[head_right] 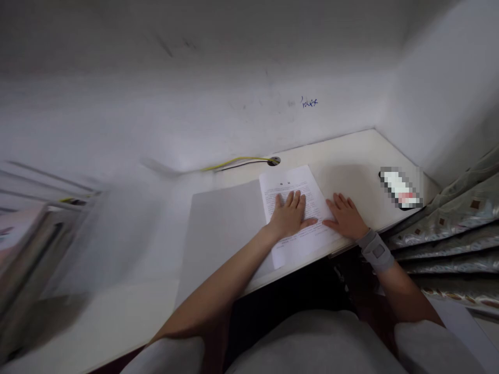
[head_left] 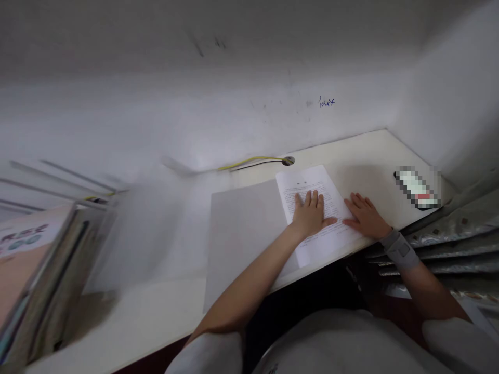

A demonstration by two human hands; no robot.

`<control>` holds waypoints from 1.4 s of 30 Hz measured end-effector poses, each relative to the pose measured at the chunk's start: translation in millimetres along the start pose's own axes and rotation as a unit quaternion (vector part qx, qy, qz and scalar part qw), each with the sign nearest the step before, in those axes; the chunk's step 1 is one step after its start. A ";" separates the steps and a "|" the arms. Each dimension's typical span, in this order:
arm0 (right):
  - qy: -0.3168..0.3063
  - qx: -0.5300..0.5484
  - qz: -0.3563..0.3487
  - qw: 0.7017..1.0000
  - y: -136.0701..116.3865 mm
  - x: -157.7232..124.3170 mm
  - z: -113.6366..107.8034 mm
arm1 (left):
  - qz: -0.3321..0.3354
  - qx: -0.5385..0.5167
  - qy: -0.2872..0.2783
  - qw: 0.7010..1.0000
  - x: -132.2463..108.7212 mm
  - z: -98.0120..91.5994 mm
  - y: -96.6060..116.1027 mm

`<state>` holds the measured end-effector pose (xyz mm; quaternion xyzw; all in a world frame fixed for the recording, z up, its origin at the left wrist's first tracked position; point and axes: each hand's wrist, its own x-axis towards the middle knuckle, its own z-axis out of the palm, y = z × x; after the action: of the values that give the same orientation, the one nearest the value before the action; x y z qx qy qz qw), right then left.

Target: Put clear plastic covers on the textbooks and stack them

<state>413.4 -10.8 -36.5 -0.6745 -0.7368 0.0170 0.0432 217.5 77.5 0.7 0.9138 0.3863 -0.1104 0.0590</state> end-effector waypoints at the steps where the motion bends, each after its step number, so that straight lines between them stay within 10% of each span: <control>1: -0.001 0.001 -0.002 1.000 0.2 0.1 0.2 | 0.001 -0.003 0.001 1.000 0.8 0.3 -0.3; 12: -0.001 0.001 -0.006 1.000 -1.6 -0.5 -0.4 | 0.005 -0.013 0.025 1.000 11.6 1.6 12.3; 18: -0.012 -0.008 -0.011 1.000 -5.1 -0.7 -5.4 | -0.021 -0.012 0.078 0.997 -16.8 1.1 -18.8; 42: -0.036 -0.002 -0.050 0.998 -8.4 0.8 -15.0 | 0.011 -0.027 0.003 1.000 -20.2 0.8 -17.0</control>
<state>406.3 -11.3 -20.9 -0.6355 -0.7710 0.0378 0.0161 191.5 75.2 4.5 0.9163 0.3796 -0.0964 0.0834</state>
